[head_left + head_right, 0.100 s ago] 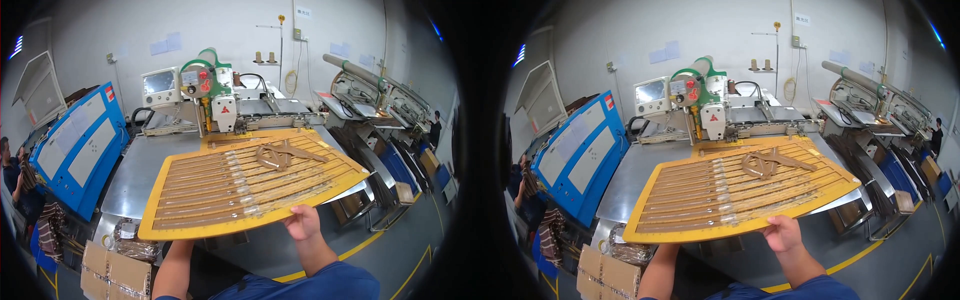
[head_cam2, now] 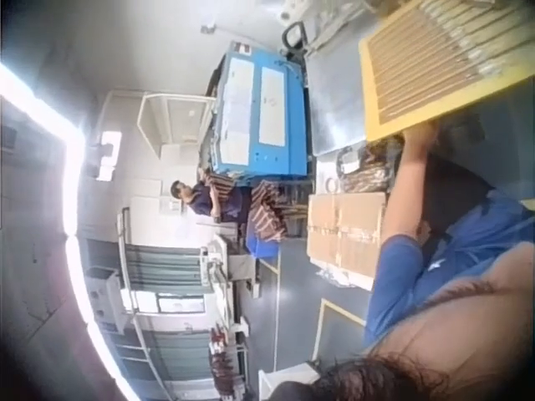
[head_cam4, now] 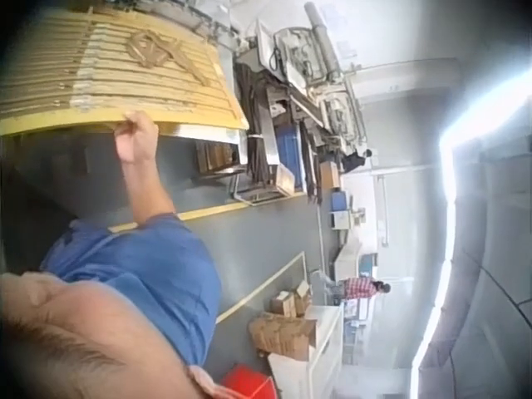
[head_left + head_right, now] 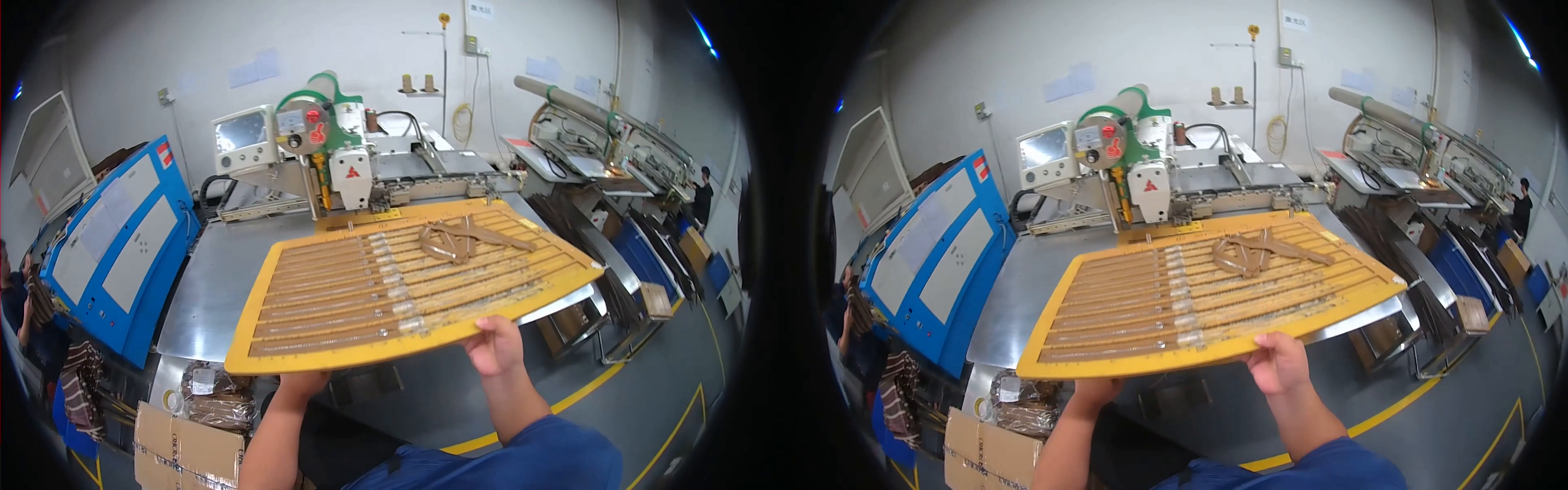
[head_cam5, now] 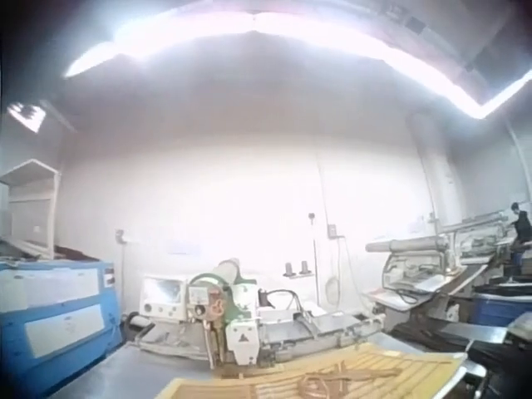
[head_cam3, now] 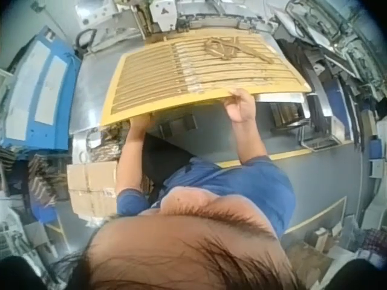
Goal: The person is aligning zipper sliders and tape on a yellow mounting template for industrial processing.
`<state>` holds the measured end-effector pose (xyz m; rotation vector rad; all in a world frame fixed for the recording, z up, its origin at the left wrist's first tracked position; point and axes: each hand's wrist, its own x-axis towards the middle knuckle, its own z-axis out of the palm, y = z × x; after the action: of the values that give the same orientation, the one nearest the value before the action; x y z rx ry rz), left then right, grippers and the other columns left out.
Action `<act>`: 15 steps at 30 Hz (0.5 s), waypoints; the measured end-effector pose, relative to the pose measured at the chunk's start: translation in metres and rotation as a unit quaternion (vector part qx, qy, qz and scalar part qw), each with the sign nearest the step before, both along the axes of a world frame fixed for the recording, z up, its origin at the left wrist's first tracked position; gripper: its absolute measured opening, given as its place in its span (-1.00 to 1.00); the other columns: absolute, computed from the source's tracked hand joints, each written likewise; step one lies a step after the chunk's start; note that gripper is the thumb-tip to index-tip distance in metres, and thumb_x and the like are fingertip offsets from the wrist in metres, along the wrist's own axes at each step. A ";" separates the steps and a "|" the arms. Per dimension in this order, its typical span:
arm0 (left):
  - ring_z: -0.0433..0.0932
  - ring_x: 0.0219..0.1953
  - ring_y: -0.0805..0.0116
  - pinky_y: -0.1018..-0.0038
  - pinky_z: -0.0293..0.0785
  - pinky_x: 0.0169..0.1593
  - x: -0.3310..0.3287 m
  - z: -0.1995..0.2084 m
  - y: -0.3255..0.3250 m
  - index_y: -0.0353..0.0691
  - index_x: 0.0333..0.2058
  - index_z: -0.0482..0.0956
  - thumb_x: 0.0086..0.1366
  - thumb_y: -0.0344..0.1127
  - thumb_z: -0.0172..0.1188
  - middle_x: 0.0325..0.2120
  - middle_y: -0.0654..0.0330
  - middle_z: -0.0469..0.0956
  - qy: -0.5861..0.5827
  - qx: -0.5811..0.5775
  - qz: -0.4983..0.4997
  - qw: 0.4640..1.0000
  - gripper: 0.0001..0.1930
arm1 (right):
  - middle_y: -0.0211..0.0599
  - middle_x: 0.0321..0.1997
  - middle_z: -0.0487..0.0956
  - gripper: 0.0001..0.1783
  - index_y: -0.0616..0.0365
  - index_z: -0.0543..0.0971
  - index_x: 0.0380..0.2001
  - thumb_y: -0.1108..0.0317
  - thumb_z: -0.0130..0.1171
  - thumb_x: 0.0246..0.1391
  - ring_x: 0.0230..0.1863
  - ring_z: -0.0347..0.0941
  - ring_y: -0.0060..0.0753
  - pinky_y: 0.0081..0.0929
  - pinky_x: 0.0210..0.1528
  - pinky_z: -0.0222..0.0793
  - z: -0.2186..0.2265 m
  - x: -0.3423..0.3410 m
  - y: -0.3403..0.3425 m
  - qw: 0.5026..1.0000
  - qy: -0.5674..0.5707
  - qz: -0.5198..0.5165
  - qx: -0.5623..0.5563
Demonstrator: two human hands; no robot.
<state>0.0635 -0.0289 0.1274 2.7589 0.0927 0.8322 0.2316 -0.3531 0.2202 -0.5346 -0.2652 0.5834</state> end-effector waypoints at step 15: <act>0.59 -0.27 0.17 0.23 0.52 -0.13 -0.162 -0.029 -0.042 -0.31 -0.08 0.55 0.54 -0.25 0.11 -0.33 0.08 0.59 -0.076 -0.275 0.366 0.886 -0.78 | 0.00 0.20 0.60 -0.37 0.36 0.37 0.30 0.50 0.10 0.11 0.16 0.62 0.02 0.00 0.10 0.65 0.004 0.048 -0.001 0.999 -0.014 -0.051 -0.011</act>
<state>-0.0981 -0.0710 0.0988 2.0779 1.1952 0.9794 0.2796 -0.3539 0.2245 -0.5746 -0.2575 0.4803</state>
